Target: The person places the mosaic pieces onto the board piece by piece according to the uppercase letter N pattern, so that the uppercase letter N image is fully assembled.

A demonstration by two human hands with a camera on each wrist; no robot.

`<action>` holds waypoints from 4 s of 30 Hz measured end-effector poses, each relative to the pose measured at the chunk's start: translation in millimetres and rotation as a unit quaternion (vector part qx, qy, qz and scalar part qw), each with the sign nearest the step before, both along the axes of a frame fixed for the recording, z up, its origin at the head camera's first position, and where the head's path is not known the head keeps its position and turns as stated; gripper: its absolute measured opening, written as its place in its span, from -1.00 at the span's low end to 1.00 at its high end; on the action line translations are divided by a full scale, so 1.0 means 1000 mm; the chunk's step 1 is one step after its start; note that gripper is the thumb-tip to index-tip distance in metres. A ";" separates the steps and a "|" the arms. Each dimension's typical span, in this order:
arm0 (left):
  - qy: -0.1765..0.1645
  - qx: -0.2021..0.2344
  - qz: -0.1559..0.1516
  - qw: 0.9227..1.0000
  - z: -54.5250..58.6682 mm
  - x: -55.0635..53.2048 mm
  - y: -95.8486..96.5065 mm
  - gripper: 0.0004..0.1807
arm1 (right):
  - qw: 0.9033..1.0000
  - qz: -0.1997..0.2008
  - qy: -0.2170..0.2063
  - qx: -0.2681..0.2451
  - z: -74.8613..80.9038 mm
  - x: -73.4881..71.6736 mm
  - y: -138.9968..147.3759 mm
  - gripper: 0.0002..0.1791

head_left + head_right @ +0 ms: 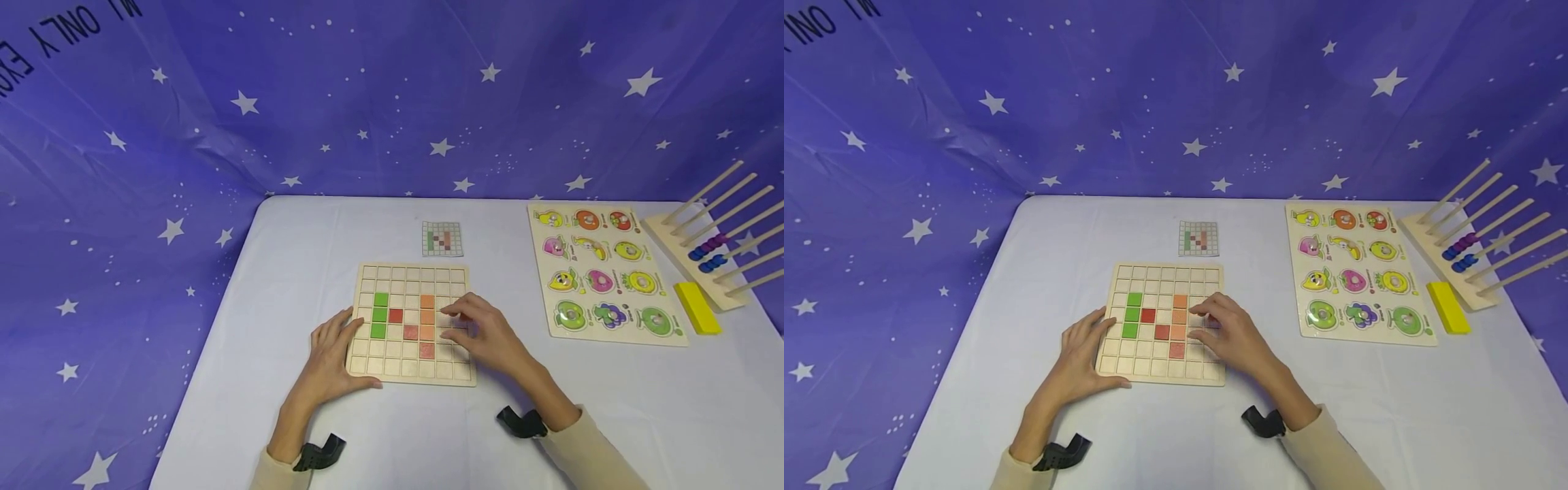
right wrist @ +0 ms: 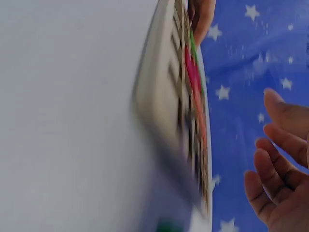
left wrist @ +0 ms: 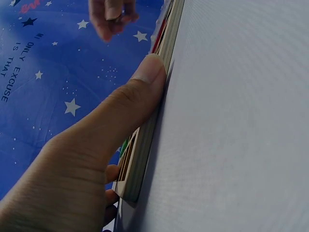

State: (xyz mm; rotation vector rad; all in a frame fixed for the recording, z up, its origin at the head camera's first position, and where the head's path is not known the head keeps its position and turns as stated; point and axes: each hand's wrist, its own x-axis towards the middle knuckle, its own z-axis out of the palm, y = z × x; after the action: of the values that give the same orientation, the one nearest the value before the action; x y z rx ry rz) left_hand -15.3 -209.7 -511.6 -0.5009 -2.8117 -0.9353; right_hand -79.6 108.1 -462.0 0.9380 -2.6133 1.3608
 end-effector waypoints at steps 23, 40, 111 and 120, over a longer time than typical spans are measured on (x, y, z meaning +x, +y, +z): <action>0.014 0.001 -0.001 1.000 -0.002 0.000 0.000 0.30 | 0.993 0.025 -0.065 0.095 -0.027 0.023 0.090 -0.54; 0.005 0.003 -0.002 1.000 -0.003 0.000 0.000 0.30 | 0.993 0.015 -0.063 0.099 -0.030 0.021 0.089 -0.58; 0.002 -0.008 -0.006 1.000 0.000 0.000 -0.001 0.26 | 0.980 0.030 0.046 0.192 -0.024 0.009 -0.117 -0.69; 0.003 -0.007 -0.006 1.000 -0.001 0.000 -0.001 0.27 | 0.981 0.039 0.048 0.185 -0.026 0.009 -0.115 -0.71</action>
State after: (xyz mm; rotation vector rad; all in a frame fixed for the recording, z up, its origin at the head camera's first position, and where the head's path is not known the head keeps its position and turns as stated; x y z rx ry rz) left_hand -14.9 -211.2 -512.1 -0.5223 -2.8159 -0.9155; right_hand -70.7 -7.1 -488.0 1.1229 -2.8347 0.8262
